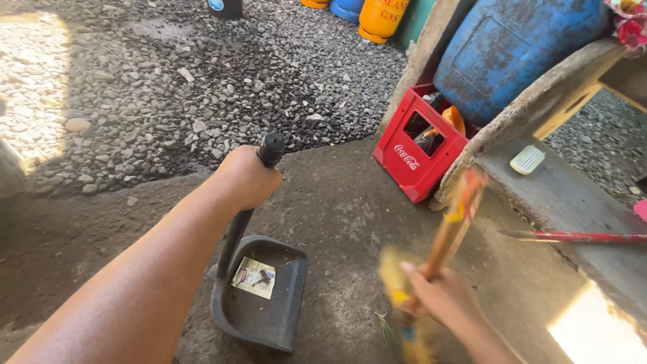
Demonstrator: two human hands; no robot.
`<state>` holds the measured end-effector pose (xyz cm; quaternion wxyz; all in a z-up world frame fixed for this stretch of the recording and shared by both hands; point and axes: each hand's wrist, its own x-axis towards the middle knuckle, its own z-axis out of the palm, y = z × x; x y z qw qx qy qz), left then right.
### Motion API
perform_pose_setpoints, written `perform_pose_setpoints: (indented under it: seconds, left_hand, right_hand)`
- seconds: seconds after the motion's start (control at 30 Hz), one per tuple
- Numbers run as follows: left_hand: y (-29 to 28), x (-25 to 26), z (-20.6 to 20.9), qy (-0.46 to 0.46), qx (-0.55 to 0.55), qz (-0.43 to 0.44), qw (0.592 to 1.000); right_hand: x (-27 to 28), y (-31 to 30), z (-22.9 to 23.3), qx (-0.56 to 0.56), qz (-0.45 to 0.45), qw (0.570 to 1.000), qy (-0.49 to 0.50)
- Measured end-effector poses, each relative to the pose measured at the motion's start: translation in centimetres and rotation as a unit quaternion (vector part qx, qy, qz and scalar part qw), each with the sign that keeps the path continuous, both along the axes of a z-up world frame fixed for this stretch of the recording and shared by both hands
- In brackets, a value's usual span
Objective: Sweeping dirt into a dustpan and organizing plastic bottles in an outdoor storage area.
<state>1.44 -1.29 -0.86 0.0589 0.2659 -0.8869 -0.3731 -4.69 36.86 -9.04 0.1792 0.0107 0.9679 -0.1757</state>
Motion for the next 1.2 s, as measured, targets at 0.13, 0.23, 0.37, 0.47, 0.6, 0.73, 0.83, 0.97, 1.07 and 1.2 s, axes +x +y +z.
perform_pose_setpoints:
  seconds: [0.13,0.23,0.37,0.47,0.6,0.73,0.83,0.97,1.07,1.2]
  left_hand:
    - [-0.6,0.1,0.1,-0.012,-0.003,0.006,1.0]
    - [-1.2,0.4,-0.1,-0.024,-0.015,0.022,0.999]
    - [-1.8,0.7,-0.3,-0.022,-0.022,0.025,0.999]
    - [-1.4,1.0,-0.3,-0.023,-0.019,0.032,0.999]
    - [-1.1,1.3,0.0,-0.009,-0.002,0.032,0.999]
    - [-1.0,1.7,0.3,-0.021,0.001,0.04,0.999]
    - [-1.0,1.8,0.0,-0.02,0.015,0.035,0.999]
    - [-1.1,1.5,-0.4,-0.01,-0.015,0.017,1.0]
    - [-1.1,1.6,-0.1,-0.007,-0.035,0.01,0.999]
    - [-1.4,1.9,-0.4,0.016,-0.015,0.014,1.0]
  right_hand:
    - [2.0,-5.6,5.0,-0.086,0.002,0.996,-0.026]
    - [1.3,-6.0,6.7,-0.174,0.002,0.984,-0.027]
    - [0.6,-4.5,11.8,-0.241,-0.077,0.967,-0.013]
    - [-0.5,-2.3,14.5,-0.219,-0.079,0.973,0.006]
    - [-3.8,1.9,14.4,-0.142,-0.059,0.987,0.043]
    - [-3.4,3.2,10.8,-0.049,-0.056,0.995,0.06]
    - [-2.8,2.8,6.7,0.048,-0.037,0.996,0.062]
    - [-1.2,-0.3,2.2,0.118,0.004,0.993,0.013]
    - [1.8,-4.4,3.1,0.01,-0.008,1.0,0.003]
    - [5.0,-9.0,6.8,-0.174,-0.014,0.985,-0.014]
